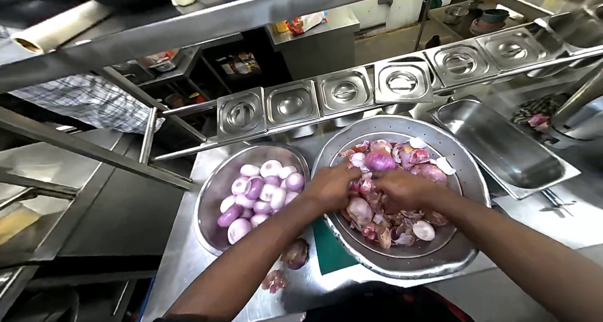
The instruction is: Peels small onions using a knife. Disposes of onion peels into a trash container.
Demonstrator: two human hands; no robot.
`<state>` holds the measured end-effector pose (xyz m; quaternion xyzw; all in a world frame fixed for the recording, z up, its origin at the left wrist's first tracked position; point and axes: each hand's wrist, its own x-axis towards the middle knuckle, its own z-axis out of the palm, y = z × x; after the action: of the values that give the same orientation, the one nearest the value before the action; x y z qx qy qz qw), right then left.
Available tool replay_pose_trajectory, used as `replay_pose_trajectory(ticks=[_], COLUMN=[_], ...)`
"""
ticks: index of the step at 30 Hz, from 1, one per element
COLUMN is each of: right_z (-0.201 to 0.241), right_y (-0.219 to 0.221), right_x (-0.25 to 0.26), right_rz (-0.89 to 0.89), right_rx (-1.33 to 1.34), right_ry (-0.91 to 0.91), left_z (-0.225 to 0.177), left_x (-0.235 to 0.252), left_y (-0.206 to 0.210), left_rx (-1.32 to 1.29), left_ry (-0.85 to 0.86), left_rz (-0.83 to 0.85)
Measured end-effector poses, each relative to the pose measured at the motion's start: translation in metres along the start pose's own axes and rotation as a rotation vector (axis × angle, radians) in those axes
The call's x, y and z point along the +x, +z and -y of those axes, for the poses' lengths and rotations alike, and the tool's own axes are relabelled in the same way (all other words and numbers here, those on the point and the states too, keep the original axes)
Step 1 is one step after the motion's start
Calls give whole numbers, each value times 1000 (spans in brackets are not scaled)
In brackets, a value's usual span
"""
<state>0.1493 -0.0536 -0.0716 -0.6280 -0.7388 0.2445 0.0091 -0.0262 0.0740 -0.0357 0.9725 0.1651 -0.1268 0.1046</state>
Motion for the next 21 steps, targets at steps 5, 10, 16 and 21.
replay_pose_trajectory(ticks=[5,10,16,21], right_z=[-19,2,23,51], right_y=[-29,-36,10,33], right_x=[-32,-78,-97,-96], right_rz=[-370,-324,112,125], right_rx=[203,145,116,300], right_ry=[-138,-151,294,415], left_z=[3,-15,-50,-77], left_x=[-7,-17,-21,-15], left_y=[-33,-39,-9,20], left_rx=[-197,-266,-120,-37], left_ry=[79,167,202,116], left_rz=[-191,-163,347,501])
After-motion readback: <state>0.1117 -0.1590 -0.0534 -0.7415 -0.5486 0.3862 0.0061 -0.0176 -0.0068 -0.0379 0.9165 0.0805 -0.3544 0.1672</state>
